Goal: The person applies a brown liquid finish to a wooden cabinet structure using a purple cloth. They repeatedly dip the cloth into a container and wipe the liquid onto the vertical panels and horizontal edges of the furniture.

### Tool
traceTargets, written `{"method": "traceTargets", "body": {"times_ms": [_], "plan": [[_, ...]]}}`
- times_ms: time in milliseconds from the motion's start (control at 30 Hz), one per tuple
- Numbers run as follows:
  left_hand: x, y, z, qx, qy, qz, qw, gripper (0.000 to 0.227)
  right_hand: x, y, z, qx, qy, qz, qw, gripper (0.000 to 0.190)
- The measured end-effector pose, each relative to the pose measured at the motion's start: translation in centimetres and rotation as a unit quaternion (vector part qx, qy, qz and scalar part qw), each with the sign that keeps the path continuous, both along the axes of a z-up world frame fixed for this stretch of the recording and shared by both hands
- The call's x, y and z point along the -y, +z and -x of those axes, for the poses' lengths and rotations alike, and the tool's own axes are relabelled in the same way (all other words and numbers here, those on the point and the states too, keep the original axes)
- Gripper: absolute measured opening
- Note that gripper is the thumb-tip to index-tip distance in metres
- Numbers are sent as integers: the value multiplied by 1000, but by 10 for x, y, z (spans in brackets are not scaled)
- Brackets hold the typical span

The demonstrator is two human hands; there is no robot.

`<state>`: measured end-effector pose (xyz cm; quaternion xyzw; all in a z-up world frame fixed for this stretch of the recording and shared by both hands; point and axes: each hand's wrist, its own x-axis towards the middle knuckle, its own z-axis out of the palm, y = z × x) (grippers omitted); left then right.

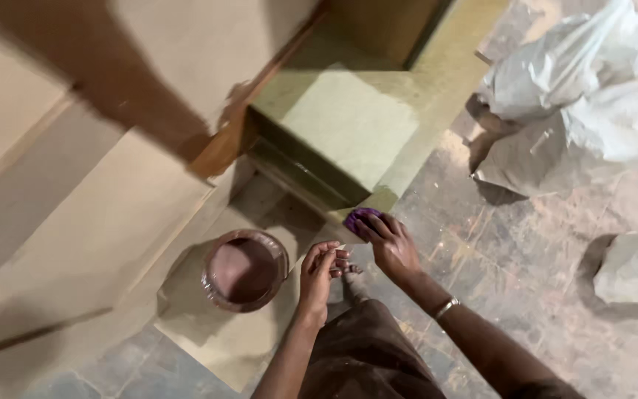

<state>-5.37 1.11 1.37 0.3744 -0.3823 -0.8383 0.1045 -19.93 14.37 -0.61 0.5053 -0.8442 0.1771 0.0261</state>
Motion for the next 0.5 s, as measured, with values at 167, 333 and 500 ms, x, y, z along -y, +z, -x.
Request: {"method": "traceTargets", "body": {"times_ms": [167,333,500], "plan": [[-20,-6,44,6,-26,15,1000,20,-9,-30,101,-55,48,48,996,40],[-50,-13,108,71,-54,32,996,22,-19,-108,324,86,6,55,995,41],[-79,-19,170,85,-39,34,995,23,-28,-108,511,-154,-59,13,986,35]]}}
